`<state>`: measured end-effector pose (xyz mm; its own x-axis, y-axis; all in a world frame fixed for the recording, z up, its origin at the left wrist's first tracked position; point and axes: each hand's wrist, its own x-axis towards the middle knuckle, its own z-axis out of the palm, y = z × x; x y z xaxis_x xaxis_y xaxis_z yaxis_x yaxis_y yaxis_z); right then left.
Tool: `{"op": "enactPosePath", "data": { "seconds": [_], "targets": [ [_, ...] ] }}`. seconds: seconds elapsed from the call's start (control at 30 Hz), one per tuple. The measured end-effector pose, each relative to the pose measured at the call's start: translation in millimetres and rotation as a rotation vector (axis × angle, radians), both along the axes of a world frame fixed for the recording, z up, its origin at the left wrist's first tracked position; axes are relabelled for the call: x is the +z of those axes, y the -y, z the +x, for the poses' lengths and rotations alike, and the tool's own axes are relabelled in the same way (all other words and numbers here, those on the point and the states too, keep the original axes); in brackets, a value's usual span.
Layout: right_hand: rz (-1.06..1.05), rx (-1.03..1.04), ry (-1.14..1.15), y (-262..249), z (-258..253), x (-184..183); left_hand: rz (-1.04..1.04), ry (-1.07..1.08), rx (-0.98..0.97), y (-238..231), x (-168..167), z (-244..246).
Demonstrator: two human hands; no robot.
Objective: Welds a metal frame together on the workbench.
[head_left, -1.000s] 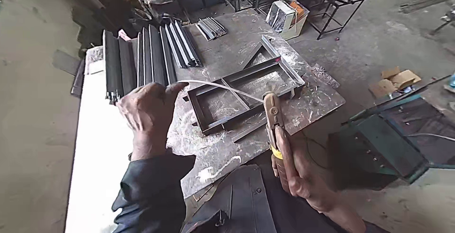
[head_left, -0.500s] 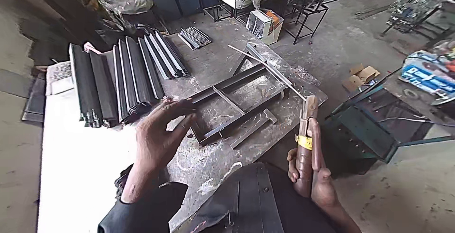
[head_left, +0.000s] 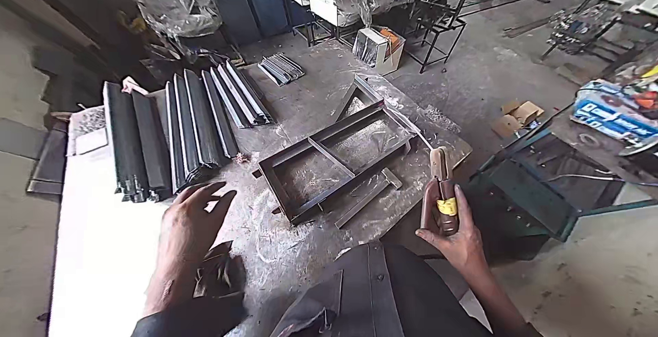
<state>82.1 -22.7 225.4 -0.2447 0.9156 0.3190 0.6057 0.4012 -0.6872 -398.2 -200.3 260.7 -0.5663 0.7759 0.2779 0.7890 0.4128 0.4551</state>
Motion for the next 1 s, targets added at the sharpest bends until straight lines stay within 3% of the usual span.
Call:
{"op": "enactPosePath", "data": {
  "seconds": [0.13,0.23,0.4,1.0],
  "targets": [
    [0.058,0.031,0.195,-15,11,8,-0.170,0.097,0.203,51,-76,-46],
    [0.090,0.051,0.324,-28,18,12,-0.176,0.155,0.338,68,-110,-41],
    [0.131,0.081,0.474,-48,25,17,-0.119,0.174,0.472,60,-107,-21],
    [0.207,0.187,0.651,-94,46,31,-0.162,0.153,0.582,52,-113,-18]
  ]
}}
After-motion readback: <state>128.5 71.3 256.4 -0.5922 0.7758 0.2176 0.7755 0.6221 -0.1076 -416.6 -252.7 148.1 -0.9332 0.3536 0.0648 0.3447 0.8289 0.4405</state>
